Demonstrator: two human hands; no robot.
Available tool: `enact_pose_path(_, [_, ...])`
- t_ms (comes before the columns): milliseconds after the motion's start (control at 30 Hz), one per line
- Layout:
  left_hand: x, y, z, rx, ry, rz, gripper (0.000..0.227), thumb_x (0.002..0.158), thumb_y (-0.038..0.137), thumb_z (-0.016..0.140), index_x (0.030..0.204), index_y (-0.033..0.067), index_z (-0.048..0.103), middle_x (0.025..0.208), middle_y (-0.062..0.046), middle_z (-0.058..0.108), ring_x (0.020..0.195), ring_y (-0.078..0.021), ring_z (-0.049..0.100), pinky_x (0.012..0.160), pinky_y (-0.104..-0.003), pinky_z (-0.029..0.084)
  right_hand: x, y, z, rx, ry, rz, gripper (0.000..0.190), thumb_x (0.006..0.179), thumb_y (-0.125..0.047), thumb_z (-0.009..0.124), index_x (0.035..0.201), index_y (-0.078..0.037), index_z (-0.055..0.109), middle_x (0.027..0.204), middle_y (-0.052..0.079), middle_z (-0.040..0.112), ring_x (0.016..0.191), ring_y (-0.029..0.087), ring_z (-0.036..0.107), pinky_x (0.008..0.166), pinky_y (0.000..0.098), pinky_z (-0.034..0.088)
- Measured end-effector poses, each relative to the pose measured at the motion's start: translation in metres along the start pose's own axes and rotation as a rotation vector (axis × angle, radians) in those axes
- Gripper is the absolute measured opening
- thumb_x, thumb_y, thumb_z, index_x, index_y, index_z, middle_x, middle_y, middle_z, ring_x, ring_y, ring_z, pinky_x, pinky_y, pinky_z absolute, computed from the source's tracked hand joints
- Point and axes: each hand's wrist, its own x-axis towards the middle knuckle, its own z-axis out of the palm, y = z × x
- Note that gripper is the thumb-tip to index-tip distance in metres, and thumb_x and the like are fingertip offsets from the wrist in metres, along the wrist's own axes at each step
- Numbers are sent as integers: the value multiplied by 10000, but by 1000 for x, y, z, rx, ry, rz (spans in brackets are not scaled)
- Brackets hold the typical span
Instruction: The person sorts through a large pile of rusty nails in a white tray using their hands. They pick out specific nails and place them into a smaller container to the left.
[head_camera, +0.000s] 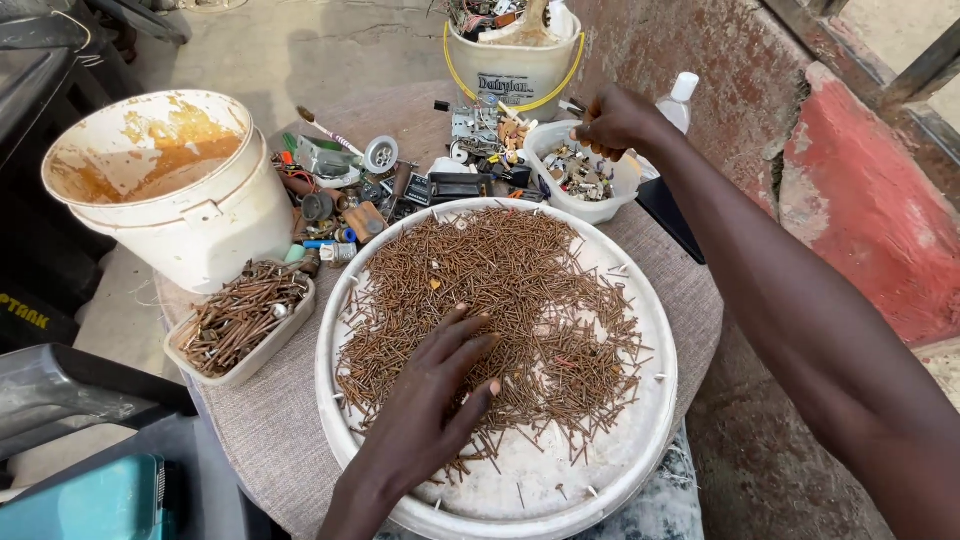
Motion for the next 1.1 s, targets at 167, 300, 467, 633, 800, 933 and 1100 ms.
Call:
enact_pose_path(167, [1, 3, -6, 10, -38, 64, 507, 974, 291, 528, 1417, 49, 483, 1547, -135, 396, 1476, -329, 239, 1139, -514, 235, 26, 12, 9, -236, 36, -84, 205, 889, 3, 580, 1024, -65, 719, 1010, 119, 656, 889, 257, 612, 751, 417, 490])
enact_pose_path(300, [2, 2, -7, 3, -73, 20, 555, 986, 357, 470, 1460, 73, 422, 1574, -137, 354, 1482, -316, 227, 1141, -543, 218, -33, -2, 0, -114, 110, -141, 373, 941, -8, 452, 1246, -56, 660, 1240, 125, 664, 1078, 278, 620, 849, 443, 471])
enact_pose_path(467, [-1, -3, -5, 22, -39, 67, 529, 951, 237, 561, 1422, 22, 454, 1548, -131, 401, 1455, -334, 296, 1141, -495, 262, -166, -12, 20, 212, 79, -205, 254, 983, -165, 535, 1182, -55, 648, 1096, 118, 675, 976, 214, 642, 857, 360, 542])
enact_pose_path(633, [6, -1, -2, 39, -40, 65, 517, 957, 266, 554, 1399, 8, 484, 1536, -133, 420, 1435, -337, 333, 1130, -500, 288, -243, 6, 39, 141, -11, -284, 293, 860, -261, 664, 1115, -124, 707, 1205, 75, 727, 1059, 193, 695, 894, 362, 555])
enact_pose_path(800, [24, 3, -5, 182, -20, 33, 548, 910, 214, 623, 1413, 55, 476, 1527, -165, 413, 1405, -359, 371, 1114, -580, 294, -281, 22, 45, -96, -41, -364, 446, 790, -228, 740, 1232, -206, 682, 1361, 125, 618, 1275, 291, 562, 1025, 469, 440])
enact_pose_path(933, [83, 2, -20, 226, -44, 181, 493, 915, 238, 629, 1367, 76, 521, 1512, -155, 430, 1411, -350, 363, 1131, -580, 283, -292, 16, 51, -103, -35, -374, 365, 850, -286, 687, 1197, -172, 698, 1227, 50, 678, 1089, 225, 672, 863, 359, 491])
enact_pose_path(1100, [175, -41, -11, 301, -421, 200, 761, 835, 310, 757, 1476, 117, 395, 1557, -144, 335, 1429, -340, 303, 1149, -530, 267, -300, 8, 65, -136, 65, -339, 280, 833, -217, 725, 1106, -156, 731, 1093, 26, 698, 1022, 220, 657, 803, 376, 487])
